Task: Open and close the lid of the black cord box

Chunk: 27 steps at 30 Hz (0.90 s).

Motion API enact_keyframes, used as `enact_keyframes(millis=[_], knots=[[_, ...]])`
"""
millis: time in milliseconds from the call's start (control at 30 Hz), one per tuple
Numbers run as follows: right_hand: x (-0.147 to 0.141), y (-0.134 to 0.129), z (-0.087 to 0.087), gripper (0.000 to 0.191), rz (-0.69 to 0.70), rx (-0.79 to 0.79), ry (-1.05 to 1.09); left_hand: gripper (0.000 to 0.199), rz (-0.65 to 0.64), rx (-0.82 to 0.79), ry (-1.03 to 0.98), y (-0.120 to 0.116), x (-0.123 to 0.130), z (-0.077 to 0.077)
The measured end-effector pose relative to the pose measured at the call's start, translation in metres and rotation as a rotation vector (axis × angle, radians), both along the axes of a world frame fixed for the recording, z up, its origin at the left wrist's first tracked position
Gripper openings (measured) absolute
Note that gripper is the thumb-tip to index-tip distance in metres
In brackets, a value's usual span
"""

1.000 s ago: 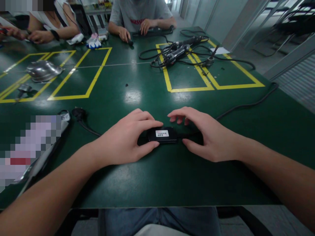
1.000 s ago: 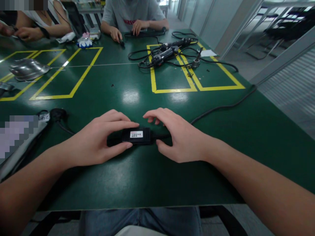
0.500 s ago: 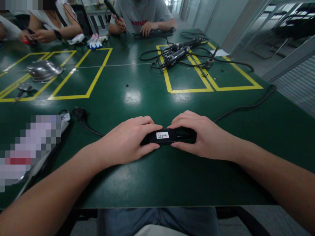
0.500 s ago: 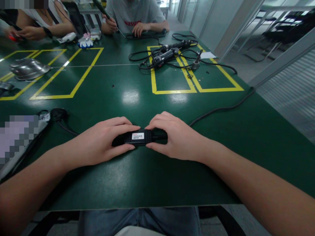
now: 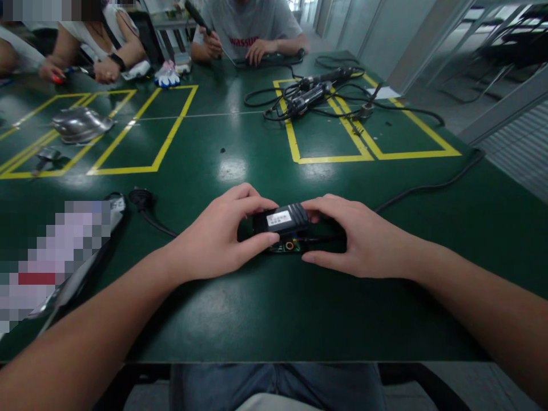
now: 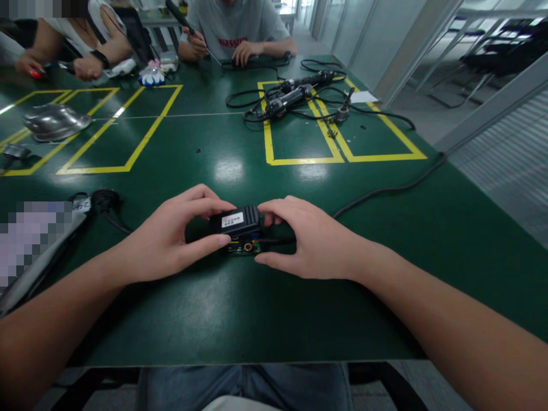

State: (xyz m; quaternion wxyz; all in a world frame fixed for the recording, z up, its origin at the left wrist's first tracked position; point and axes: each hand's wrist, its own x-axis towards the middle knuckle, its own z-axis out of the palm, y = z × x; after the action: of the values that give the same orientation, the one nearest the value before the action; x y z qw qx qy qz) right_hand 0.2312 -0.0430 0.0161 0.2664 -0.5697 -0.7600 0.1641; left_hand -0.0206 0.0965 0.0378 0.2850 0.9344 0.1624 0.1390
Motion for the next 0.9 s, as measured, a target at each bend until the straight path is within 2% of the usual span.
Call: enact_keyframes(millis=[100,233,333,433,567,633,900], knots=[[0.001,0.000,0.002,0.032,0.005,-0.015,0.009,0.043,0.125,0.156,0.010,0.009,0.000,-0.006],[0.000,0.001,0.003,0.008,0.041,-0.016,0.001,0.045,0.162,0.206,0.124,0.017,0.001,-0.018],[-0.001,0.002,0.002,0.001,0.066,-0.011,0.012,0.045,0.173,0.227,0.144,0.017,0.000,-0.020],[-0.001,0.002,0.001,0.004,0.075,-0.023,0.033,0.037,0.156,0.272,0.072,0.014,-0.002,-0.012],[0.000,0.002,0.000,0.005,0.078,-0.006,0.030,0.013,-0.057,0.149,0.100,0.007,-0.003,0.001],[-0.001,0.002,-0.001,0.005,0.078,0.007,0.024,0.010,-0.140,0.067,0.173,0.004,-0.003,0.005],[-0.003,0.001,-0.001,0.005,0.089,0.052,0.014,0.014,-0.130,-0.054,0.203,0.002,-0.002,0.005]])
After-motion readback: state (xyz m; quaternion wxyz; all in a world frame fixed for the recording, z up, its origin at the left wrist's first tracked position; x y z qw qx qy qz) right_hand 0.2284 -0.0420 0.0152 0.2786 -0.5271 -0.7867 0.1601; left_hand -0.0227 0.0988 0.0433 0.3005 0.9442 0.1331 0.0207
